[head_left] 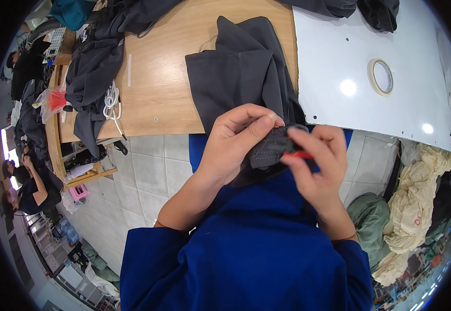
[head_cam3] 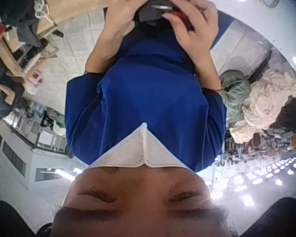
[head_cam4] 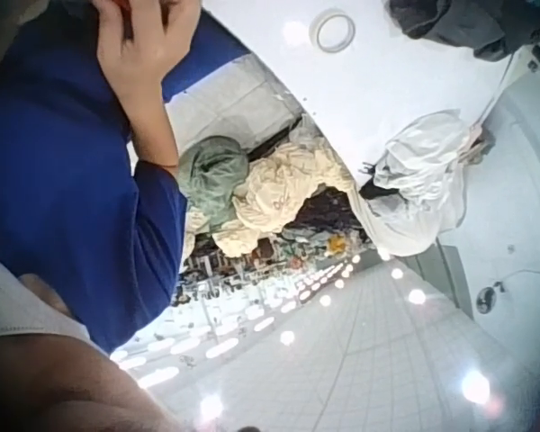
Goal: Applying tape and trimming threads on a garment's waistband using nippers.
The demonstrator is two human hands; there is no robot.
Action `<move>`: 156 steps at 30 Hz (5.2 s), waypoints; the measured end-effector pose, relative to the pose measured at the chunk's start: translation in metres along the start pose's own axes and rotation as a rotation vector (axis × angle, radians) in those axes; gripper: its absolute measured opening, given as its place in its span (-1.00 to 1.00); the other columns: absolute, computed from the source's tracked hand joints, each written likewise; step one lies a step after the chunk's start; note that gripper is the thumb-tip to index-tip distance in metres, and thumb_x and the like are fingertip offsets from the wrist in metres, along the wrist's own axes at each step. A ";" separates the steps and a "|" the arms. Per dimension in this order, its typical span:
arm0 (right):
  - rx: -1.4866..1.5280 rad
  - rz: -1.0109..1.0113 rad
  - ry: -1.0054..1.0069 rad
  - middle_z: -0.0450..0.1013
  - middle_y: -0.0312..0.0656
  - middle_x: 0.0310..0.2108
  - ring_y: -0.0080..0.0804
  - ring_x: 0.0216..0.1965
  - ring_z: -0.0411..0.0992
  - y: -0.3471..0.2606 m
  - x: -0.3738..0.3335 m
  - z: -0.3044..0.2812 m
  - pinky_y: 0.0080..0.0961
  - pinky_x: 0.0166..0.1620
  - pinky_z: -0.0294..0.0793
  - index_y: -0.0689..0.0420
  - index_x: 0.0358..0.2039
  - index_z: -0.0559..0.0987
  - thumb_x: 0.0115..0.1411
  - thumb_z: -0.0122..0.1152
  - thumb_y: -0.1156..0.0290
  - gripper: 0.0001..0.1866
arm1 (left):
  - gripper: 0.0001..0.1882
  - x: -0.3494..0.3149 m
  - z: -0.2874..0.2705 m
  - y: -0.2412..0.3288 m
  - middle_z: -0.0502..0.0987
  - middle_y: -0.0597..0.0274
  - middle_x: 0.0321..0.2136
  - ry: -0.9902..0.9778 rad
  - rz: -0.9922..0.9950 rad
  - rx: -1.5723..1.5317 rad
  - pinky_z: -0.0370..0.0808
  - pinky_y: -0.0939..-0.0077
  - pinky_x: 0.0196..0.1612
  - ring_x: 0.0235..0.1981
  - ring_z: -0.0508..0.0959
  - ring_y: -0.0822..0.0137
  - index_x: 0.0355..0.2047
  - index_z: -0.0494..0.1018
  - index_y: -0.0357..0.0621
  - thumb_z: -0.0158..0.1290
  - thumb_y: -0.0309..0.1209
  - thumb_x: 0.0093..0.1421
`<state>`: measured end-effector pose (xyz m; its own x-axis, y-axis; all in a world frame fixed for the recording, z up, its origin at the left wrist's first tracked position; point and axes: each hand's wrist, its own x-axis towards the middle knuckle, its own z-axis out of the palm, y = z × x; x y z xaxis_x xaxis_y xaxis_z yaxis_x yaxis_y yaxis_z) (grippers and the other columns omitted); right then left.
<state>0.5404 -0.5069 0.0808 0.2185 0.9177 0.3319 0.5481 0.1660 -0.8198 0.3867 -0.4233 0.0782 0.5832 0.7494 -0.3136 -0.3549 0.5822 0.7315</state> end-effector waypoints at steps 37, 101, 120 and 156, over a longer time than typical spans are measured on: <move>-0.024 0.057 0.025 0.36 -0.24 -0.42 -0.42 -0.44 0.34 0.008 0.003 -0.010 -0.59 -0.40 0.34 0.13 -0.26 0.61 -0.29 0.41 0.47 -0.55 | -0.87 0.001 -0.013 -0.001 0.52 0.26 -0.34 0.034 -0.014 -0.111 0.44 0.68 -0.20 -0.31 0.49 0.55 -0.29 0.46 -0.24 -0.01 -0.44 0.23; 0.367 0.238 0.178 0.30 -0.39 -0.61 -0.70 -0.60 0.17 0.008 0.026 0.007 -0.76 -0.50 0.12 0.16 -0.34 0.56 -0.01 0.25 0.59 -0.83 | -0.63 0.007 -0.019 0.008 0.53 0.21 -0.33 -0.005 -0.075 0.004 0.44 0.69 -0.17 -0.27 0.52 0.53 -0.03 0.28 -0.21 0.05 -0.57 0.14; 0.499 0.271 0.139 0.25 -0.37 -0.53 -0.67 -0.50 0.18 0.026 0.014 0.007 -0.77 -0.35 0.20 0.21 0.09 0.24 0.10 0.09 0.54 -0.48 | -0.78 0.009 -0.013 0.009 0.56 0.17 -0.35 0.021 -0.181 0.195 0.46 0.73 -0.22 -0.34 0.55 0.49 -0.28 0.50 -0.32 0.13 -0.66 0.00; -0.147 -0.213 -0.149 0.38 -0.41 -0.49 -0.51 -0.51 0.22 0.032 0.010 -0.007 -0.56 -0.42 0.13 -0.07 -0.30 0.65 -0.21 0.35 0.36 -0.66 | -0.94 0.017 -0.026 -0.006 0.56 0.25 -0.45 -0.072 0.205 0.307 0.48 0.72 -0.32 -0.41 0.53 0.55 -0.41 0.50 -0.26 0.14 -0.58 0.06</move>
<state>0.5659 -0.4949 0.0612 -0.0292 0.9126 0.4078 0.6823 0.3163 -0.6591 0.3796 -0.4062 0.0532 0.5762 0.8103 -0.1064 -0.2408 0.2927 0.9254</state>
